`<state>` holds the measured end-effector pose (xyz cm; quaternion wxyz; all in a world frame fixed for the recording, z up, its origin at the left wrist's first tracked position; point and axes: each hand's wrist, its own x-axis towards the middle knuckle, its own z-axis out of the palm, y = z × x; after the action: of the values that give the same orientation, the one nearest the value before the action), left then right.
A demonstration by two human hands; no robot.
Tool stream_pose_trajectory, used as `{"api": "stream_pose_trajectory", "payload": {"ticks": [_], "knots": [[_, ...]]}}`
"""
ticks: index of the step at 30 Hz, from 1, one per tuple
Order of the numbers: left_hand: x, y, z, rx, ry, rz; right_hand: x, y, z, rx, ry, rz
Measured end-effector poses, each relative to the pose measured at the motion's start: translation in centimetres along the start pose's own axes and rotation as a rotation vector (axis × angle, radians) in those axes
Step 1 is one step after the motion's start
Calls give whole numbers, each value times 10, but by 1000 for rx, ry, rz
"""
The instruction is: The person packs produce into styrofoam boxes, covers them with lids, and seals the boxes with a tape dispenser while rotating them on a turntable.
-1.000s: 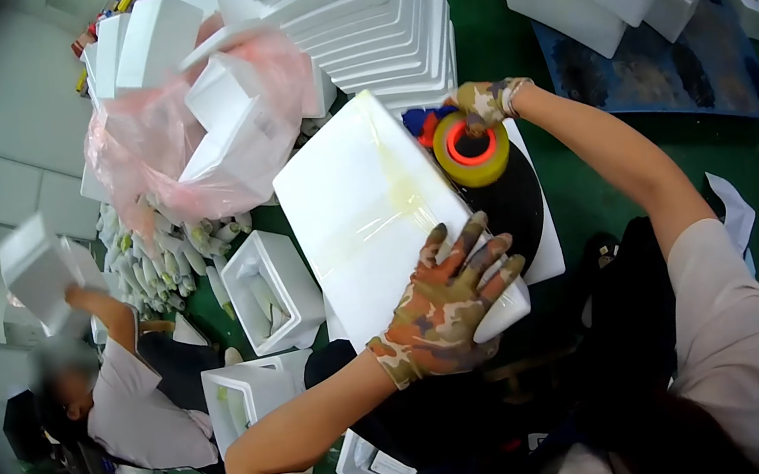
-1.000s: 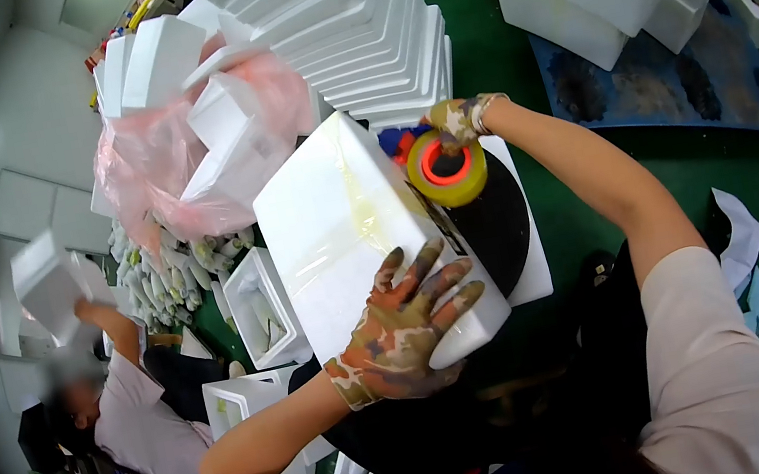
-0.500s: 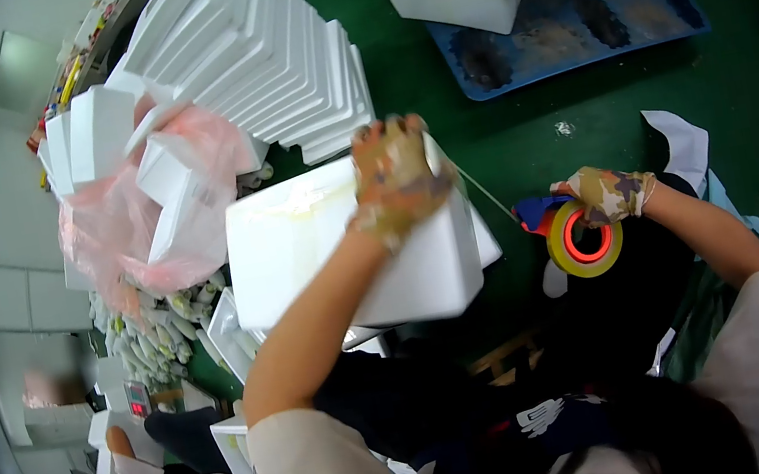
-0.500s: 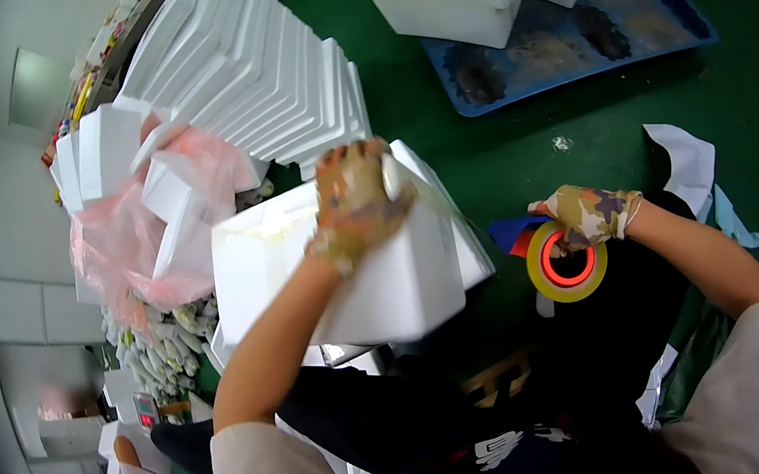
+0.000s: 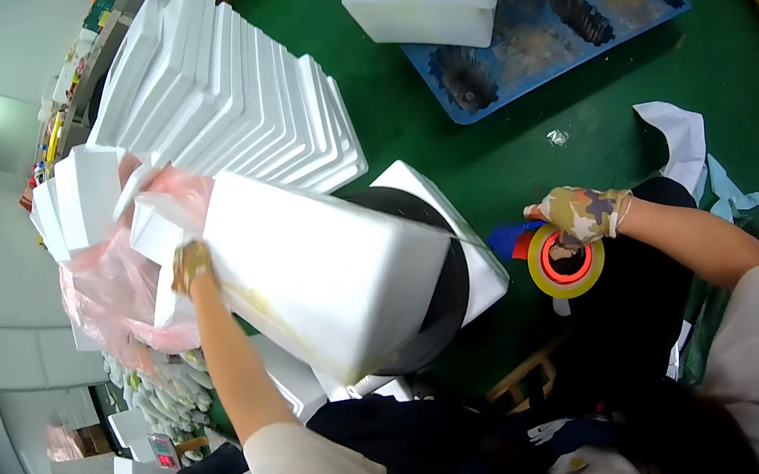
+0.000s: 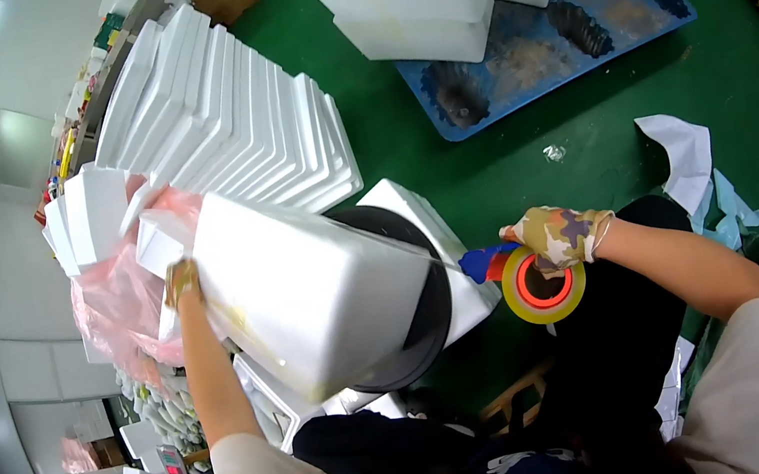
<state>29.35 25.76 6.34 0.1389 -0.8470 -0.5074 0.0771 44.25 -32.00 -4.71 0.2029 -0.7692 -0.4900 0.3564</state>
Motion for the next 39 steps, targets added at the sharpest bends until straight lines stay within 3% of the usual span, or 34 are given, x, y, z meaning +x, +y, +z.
{"api": "stream_pose_trajectory", "payload": {"ticks": [1, 3, 6, 8, 9, 10, 11, 12, 14, 16, 20, 22, 24, 28, 32, 35, 37, 39], "knots": [[-9, -33, 10, -90, -35, -128, 6, -5, -2, -7, -31, 50], [-40, -99, 45, -135, 63, -253, 15, -5, -6, 22, 111, 16], [-115, -138, 57, -46, 201, -221, 27, -27, -34, 3, 201, 113], [-158, -129, 41, 85, 559, 382, 46, -7, -27, -42, 267, 46], [-188, -67, 0, -467, 485, 298, 49, -6, -28, -18, 277, 44], [-214, -23, -29, -794, 352, 630, 50, -8, -31, -48, 262, 60], [-242, 13, -52, -730, 136, 920, 51, -4, -28, -7, 259, 38], [-273, 55, -100, -448, -64, 1063, 52, 0, -25, 36, 261, 16], [-252, 100, -85, -117, 108, 1537, 41, -11, -26, 47, 198, 11], [-237, 108, -83, -171, 20, 1457, 28, -18, -26, 59, 95, 27], [-245, 113, -74, -270, 125, 1266, -9, -28, -9, 40, -174, 3], [-240, 127, -77, -288, 139, 1100, -28, -25, 7, 138, -52, -141], [-235, 135, -76, -271, 161, 1012, -37, -31, 12, 199, -92, -121], [-229, 136, -72, -297, 194, 990, -30, -27, -1, 251, -110, -129], [-226, 136, -66, -350, 237, 1017, -7, -57, 2, 149, -309, -60], [-226, 138, -65, -375, 273, 1011, 45, -62, 26, -118, -333, -413], [-226, 138, -64, -374, 278, 1002, 94, -79, 32, -98, -405, -522], [-225, 138, -63, -393, 285, 1011, 145, -78, 59, -120, -285, -698]]}}
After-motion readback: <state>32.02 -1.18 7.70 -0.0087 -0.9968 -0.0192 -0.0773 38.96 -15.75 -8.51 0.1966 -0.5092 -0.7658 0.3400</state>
